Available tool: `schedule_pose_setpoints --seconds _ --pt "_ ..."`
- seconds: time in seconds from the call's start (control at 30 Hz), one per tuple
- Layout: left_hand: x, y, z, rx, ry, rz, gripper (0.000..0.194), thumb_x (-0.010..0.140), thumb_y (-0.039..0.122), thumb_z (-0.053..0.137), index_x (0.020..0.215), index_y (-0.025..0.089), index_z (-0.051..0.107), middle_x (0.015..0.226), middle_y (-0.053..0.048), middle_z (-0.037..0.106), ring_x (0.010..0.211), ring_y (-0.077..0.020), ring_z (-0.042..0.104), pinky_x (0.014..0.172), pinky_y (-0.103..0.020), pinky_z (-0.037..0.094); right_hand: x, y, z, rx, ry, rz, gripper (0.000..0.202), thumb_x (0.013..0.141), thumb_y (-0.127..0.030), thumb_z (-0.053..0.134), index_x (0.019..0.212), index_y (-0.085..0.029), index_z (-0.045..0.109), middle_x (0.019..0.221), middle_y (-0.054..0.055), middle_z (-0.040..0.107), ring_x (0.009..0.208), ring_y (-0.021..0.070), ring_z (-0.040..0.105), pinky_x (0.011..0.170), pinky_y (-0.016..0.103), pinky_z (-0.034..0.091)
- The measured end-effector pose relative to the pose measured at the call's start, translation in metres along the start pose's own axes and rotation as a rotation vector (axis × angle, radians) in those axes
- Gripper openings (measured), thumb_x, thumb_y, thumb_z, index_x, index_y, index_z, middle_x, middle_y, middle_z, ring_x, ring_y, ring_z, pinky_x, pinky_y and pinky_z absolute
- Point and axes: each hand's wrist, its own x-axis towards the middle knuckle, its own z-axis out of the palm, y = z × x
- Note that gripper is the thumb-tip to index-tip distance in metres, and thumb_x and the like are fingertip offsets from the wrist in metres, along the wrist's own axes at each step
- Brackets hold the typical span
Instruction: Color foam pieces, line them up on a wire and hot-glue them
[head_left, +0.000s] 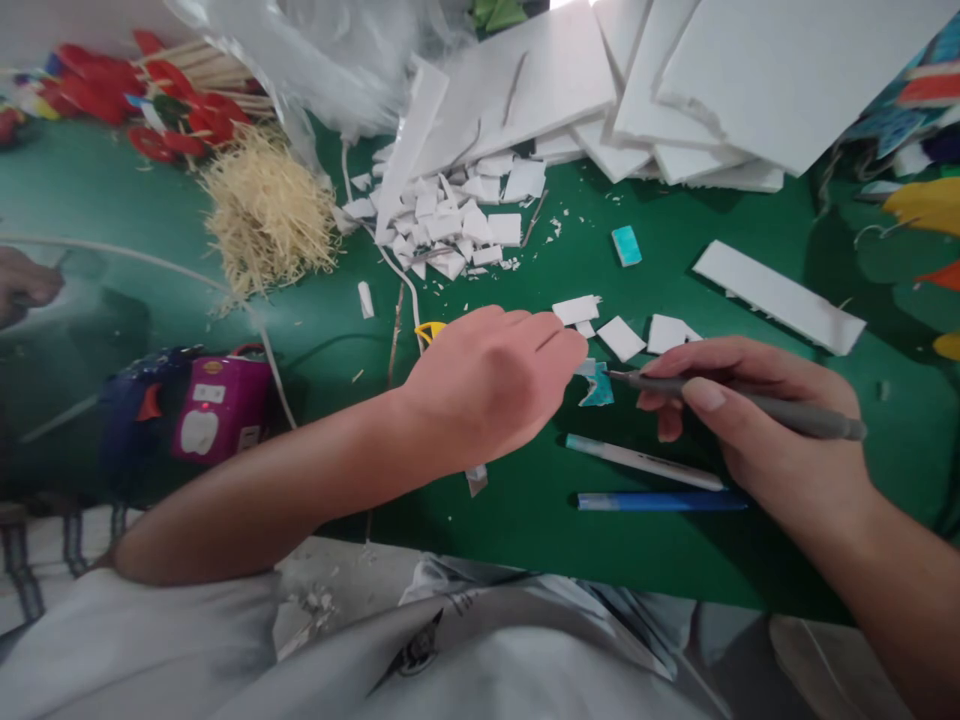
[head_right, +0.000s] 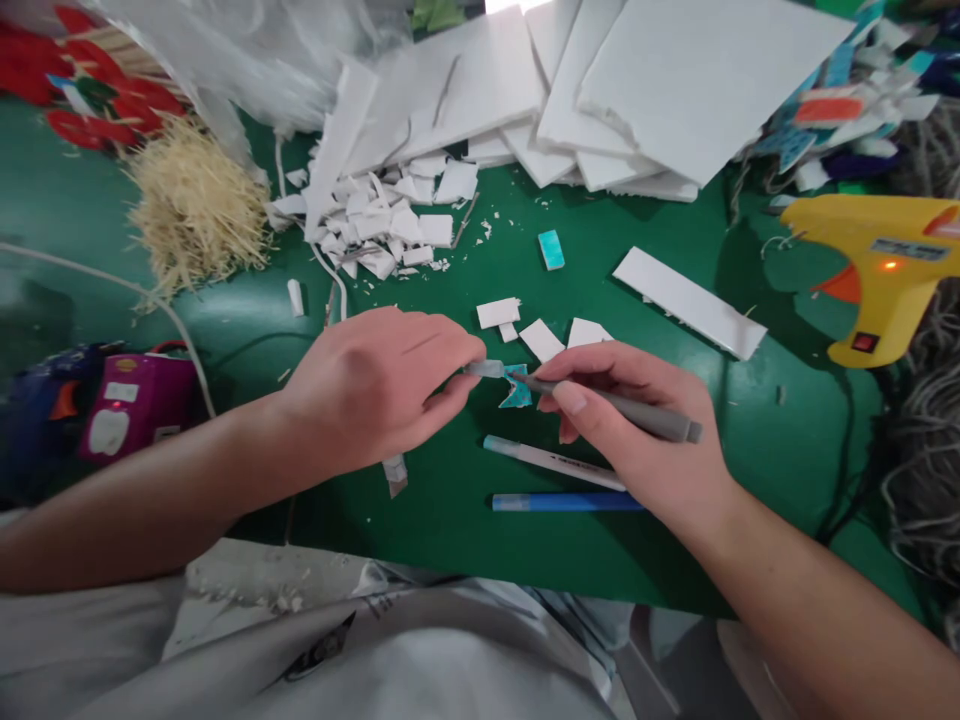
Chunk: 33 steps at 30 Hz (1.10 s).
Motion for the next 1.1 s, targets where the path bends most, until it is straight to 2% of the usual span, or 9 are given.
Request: schedule_pose_setpoints --seconds 0.23,0.37,0.53,0.67,0.73,0.87,0.93,1.0,1.1 --pt "-0.001 0.002 0.004 -0.173 0.122 0.046 0.021 0.101 0.018 0.051 0.096 0.016 0.071 0.089 -0.002 0.073 0.075 -0.0169 0.066 0.066 -0.031 0.043 0.001 -0.004 0.002 0.0 -0.018 -0.041 0.016 0.084 -0.044 0.086 0.086 -0.028 0.082 0.075 0.0 0.078 0.051 0.0107 0.067 0.046 0.02 0.058" --pt "0.001 0.001 0.008 -0.511 0.16 0.022 0.015 0.101 0.018 0.059 0.102 0.013 0.073 0.091 -0.003 0.073 0.083 -0.0131 0.067 0.072 -0.024 0.05 0.0 -0.003 0.001 0.105 -0.032 0.0 0.014 0.082 -0.039 0.088 0.087 -0.029 0.082 0.076 0.0 0.079 0.053 0.0113 0.07 0.048 0.02 0.059" --pt "0.005 0.004 0.011 -0.958 0.23 -0.114 0.005 0.094 0.019 0.074 0.097 0.015 0.076 0.085 0.001 0.074 0.072 -0.0065 0.064 0.067 -0.017 0.052 0.001 0.0 -0.001 0.286 -0.093 -0.02 0.012 0.083 -0.038 0.087 0.091 -0.029 0.083 0.078 0.002 0.08 0.06 0.0166 0.075 0.046 0.023 0.06" --pt "0.002 0.017 0.008 -1.184 0.198 -0.288 0.007 0.087 0.023 0.083 0.089 0.017 0.08 0.077 0.002 0.078 0.061 -0.0062 0.065 0.056 -0.016 0.051 0.001 0.002 -0.004 0.351 -0.199 -0.057 0.009 0.088 -0.034 0.084 0.096 -0.031 0.084 0.076 0.001 0.08 0.051 0.0156 0.072 0.043 0.025 0.058" --pt "-0.001 0.023 0.006 -1.203 0.211 -0.296 0.007 0.084 0.021 0.084 0.087 0.017 0.08 0.077 0.001 0.078 0.062 -0.0065 0.067 0.056 -0.015 0.053 -0.001 0.003 -0.005 0.331 -0.241 -0.112 0.012 0.09 -0.031 0.082 0.101 -0.032 0.084 0.079 0.0 0.081 0.053 0.0143 0.073 0.048 0.025 0.06" --pt "-0.002 0.028 0.0 -1.127 0.28 -0.193 0.006 0.087 0.021 0.083 0.089 0.015 0.08 0.074 0.001 0.078 0.061 -0.0057 0.068 0.057 -0.014 0.054 -0.005 0.003 -0.006 0.313 -0.271 -0.128 0.013 0.092 -0.033 0.079 0.104 -0.036 0.082 0.085 -0.002 0.081 0.057 0.0136 0.074 0.054 0.027 0.063" --pt "0.0 0.023 -0.002 -1.063 0.31 -0.172 0.005 0.088 0.022 0.082 0.088 0.017 0.079 0.076 0.001 0.078 0.062 -0.0065 0.069 0.057 -0.016 0.055 -0.004 0.001 -0.005 0.314 -0.21 -0.077 0.013 0.089 -0.038 0.082 0.101 -0.034 0.082 0.082 -0.001 0.08 0.058 0.0143 0.073 0.049 0.026 0.06" --pt "0.004 0.01 0.0 -0.964 0.353 -0.227 0.003 0.088 0.022 0.081 0.088 0.021 0.079 0.08 0.003 0.079 0.063 -0.0075 0.069 0.057 -0.019 0.056 -0.002 -0.001 -0.003 0.307 -0.102 -0.041 0.027 0.081 -0.049 0.087 0.101 -0.031 0.083 0.071 0.0 0.075 0.055 0.0147 0.067 0.04 0.024 0.052" --pt "0.01 -0.022 0.008 -0.741 0.618 -0.333 0.005 0.09 0.026 0.079 0.089 0.022 0.077 0.077 0.004 0.076 0.062 -0.0081 0.067 0.055 -0.022 0.053 0.001 -0.004 -0.001 0.26 0.106 -0.042 0.04 0.074 -0.058 0.089 0.101 -0.029 0.082 0.058 -0.001 0.066 0.049 0.0144 0.056 0.035 0.026 0.043"
